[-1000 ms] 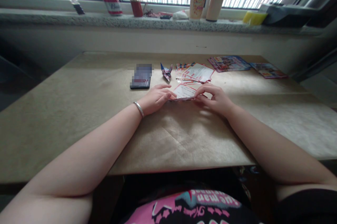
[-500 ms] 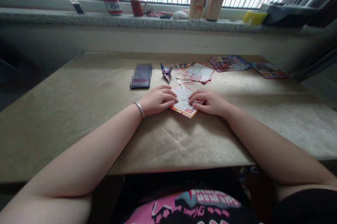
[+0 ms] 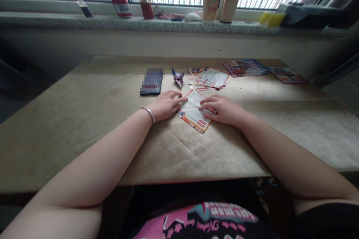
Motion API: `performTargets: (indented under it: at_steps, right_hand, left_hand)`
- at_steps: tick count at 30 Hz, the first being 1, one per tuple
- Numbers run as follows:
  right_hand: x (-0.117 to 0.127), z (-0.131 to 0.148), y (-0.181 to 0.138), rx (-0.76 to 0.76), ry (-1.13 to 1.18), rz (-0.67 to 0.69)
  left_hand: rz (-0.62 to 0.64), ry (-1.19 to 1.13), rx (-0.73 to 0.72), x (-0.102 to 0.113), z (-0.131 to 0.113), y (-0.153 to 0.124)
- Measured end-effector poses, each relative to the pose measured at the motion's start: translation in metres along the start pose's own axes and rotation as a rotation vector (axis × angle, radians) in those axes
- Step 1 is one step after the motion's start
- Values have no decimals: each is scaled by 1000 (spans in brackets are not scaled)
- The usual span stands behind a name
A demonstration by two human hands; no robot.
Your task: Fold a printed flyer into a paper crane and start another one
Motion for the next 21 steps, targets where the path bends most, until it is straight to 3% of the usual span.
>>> performTargets:
  at_steps: [4, 9, 21]
  right_hand:
    - [5, -2, 0, 15, -42, -2]
    - [8, -4, 0, 19, -100, 5]
    - [15, -5, -2, -4, -213, -29]
  left_hand:
    - [43, 28, 53, 3, 9, -3]
    - [51, 115, 35, 12, 0, -1]
    - [85, 144, -187, 24, -33, 1]
Point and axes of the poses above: each hand's wrist, its own y-axis towards the middle knuckle, its own x-axis out of the back of the hand, z = x × y, the point moved 3 cm from there along y, towards the middle knuckle, and after that the axes turned 13 degrees about -z, right-handed, at the moved point
